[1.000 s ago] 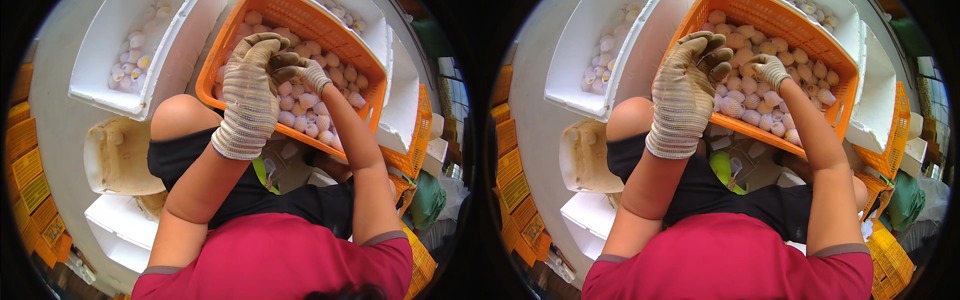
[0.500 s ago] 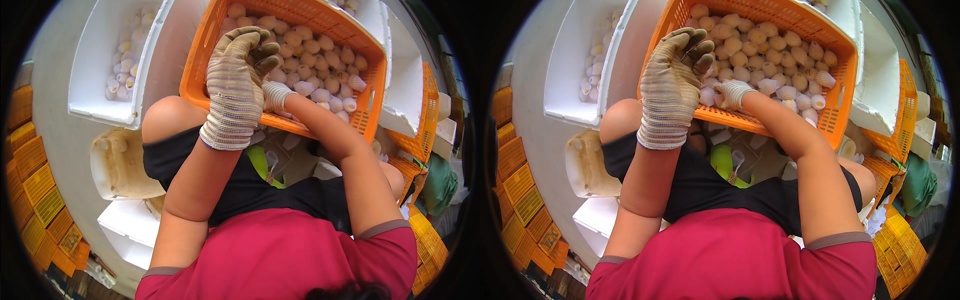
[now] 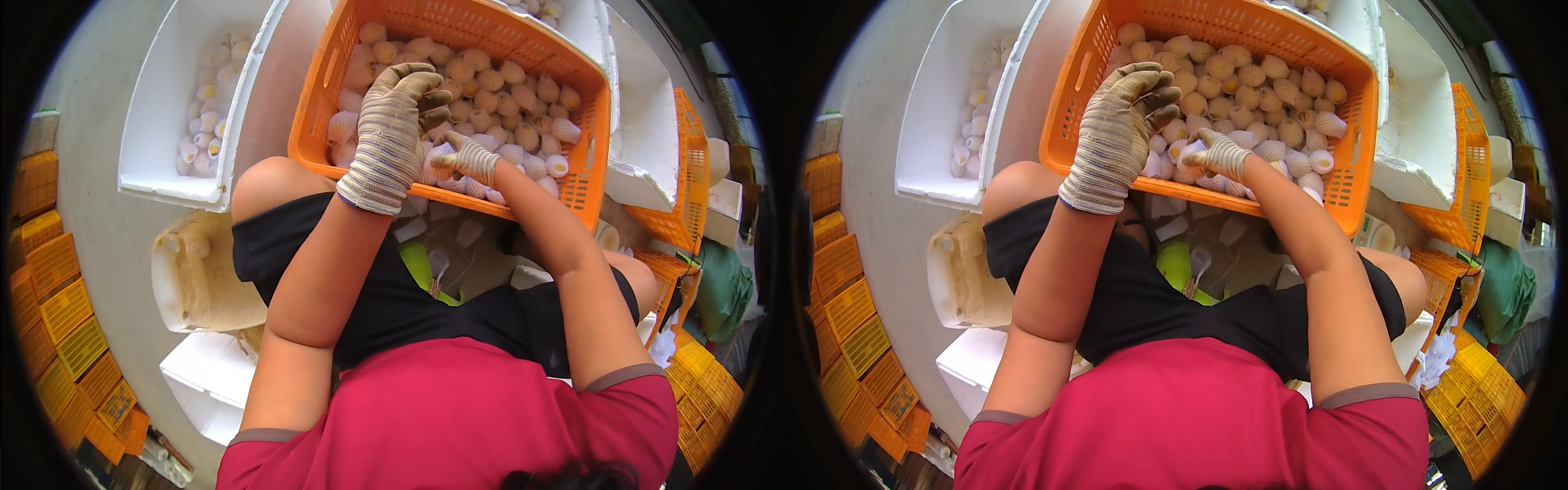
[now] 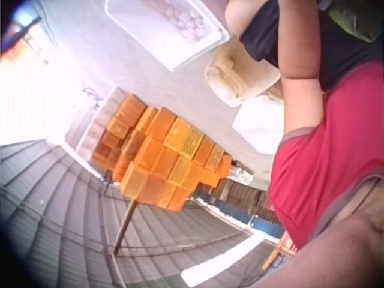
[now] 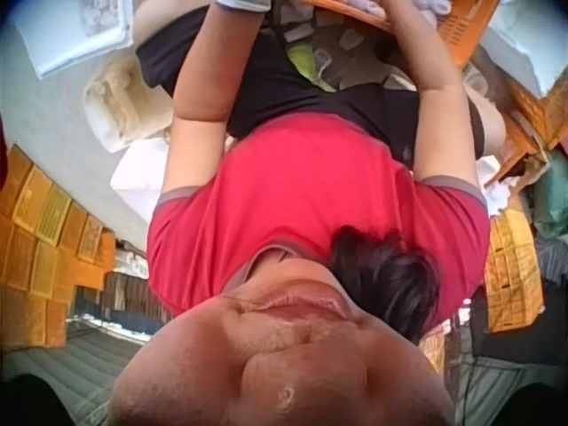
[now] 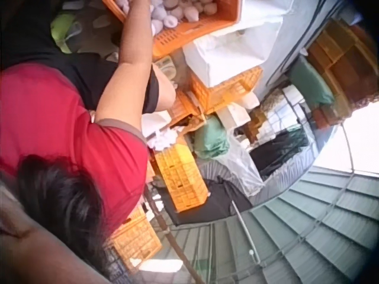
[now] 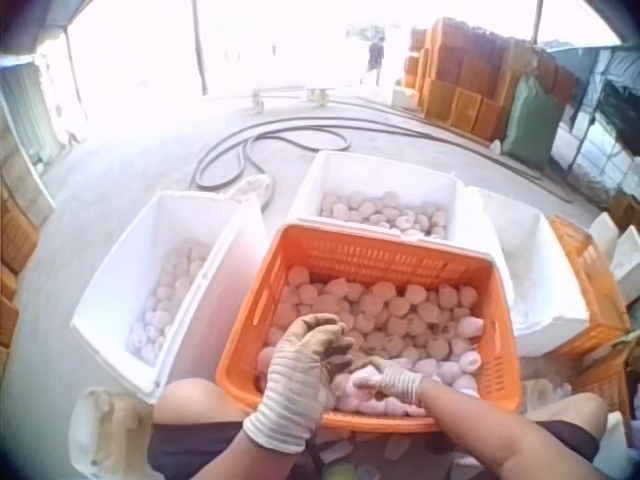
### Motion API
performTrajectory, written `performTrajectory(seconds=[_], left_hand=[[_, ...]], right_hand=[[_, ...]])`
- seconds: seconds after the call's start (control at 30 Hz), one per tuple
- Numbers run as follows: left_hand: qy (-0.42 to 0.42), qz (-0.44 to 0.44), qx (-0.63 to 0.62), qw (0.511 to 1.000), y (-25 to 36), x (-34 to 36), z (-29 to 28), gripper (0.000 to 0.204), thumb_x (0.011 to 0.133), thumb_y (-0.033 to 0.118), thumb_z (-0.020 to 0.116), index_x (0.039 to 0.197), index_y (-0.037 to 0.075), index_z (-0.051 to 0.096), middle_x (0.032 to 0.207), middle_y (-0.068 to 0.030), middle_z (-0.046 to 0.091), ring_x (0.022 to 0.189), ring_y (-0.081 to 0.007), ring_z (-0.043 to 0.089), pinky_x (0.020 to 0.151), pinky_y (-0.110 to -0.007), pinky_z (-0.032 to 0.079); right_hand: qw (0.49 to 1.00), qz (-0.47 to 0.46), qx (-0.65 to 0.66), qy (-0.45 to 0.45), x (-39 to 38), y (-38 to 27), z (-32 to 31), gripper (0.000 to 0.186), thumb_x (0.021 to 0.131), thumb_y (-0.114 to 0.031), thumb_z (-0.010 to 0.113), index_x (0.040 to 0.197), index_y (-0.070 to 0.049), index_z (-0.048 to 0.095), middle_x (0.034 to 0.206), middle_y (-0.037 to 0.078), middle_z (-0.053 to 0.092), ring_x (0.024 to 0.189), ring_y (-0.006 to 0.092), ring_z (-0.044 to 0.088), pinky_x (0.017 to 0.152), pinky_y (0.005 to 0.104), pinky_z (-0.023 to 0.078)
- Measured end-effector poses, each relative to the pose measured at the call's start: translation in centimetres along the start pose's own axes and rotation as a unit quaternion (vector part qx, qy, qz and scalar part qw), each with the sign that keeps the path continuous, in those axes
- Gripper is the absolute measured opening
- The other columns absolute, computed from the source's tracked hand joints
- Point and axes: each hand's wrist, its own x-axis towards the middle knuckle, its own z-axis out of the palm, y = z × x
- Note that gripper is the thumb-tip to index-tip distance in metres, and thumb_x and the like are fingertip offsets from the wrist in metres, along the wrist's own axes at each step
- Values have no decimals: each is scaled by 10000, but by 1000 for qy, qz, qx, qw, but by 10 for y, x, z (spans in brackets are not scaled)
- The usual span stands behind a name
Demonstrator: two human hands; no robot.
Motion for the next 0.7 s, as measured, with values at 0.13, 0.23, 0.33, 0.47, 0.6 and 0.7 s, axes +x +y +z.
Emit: performTrajectory(seconds=[0.13, 0.23, 0.33, 0.47, 0.6, 0.7], left_hand=[[-94, 77, 285, 951, 0, -12, 9, 441, 873, 227, 720, 1232, 20, 569, 1134, -74, 607, 1024, -155, 605, 847, -275, 514], [-225, 208, 471, 827, -23, -19, 13, 589, 827, 174, 747, 1353, 41, 519, 1223, -115, 581, 1130, -202, 562, 960, -321, 467], [-291, 190, 484, 803, -39, -33, 33, 612, 792, 144, 779, 1354, 102, 541, 1217, -115, 592, 1037, -199, 596, 879, -306, 495], [-265, 188, 536, 780, -60, -37, 39, 442, 787, 158, 802, 1182, 48, 636, 982, -105, 661, 844, -171, 631, 767, -294, 522], [-246, 220, 515, 791, -67, -37, 36, 252, 833, 137, 754, 1028, 7, 659, 892, -101, 670, 774, -169, 625, 726, -307, 513], [-215, 264, 531, 776, -73, -28, 31, 168, 874, 111, 702, 991, 2, 649, 827, -99, 654, 718, -165, 610, 675, -306, 507]], right_hand=[[908, -21, 418, 6, -74, -28, -37, 449, 887, -437, 689, 1242, -188, 573, 1071, 4, 641, 931, 137, 602, 703, 286, 497], [883, -13, 468, -20, -135, -52, -48, 557, 880, -566, 654, 1248, -153, 586, 1040, 1, 647, 917, 116, 609, 715, 262, 527], [915, 27, 402, -3, -175, -59, -51, 618, 866, -665, 597, 1190, -140, 624, 943, -2, 682, 696, 91, 623, 541, 199, 481], [932, 18, 348, 101, -195, -59, -33, 639, 858, -703, 574, 1161, -144, 641, 932, -14, 683, 718, 71, 622, 543, 195, 441], [945, -60, 274, 168, -199, -58, -24, 704, 851, -625, 650, 1316, -113, 517, 1011, 35, 652, 808, 97, 613, 620, 209, 478], [965, -86, 190, 157, -198, -62, -22, 775, 846, -451, 737, 1438, -114, 365, 1037, 66, 617, 826, 121, 600, 683, 223, 498]])
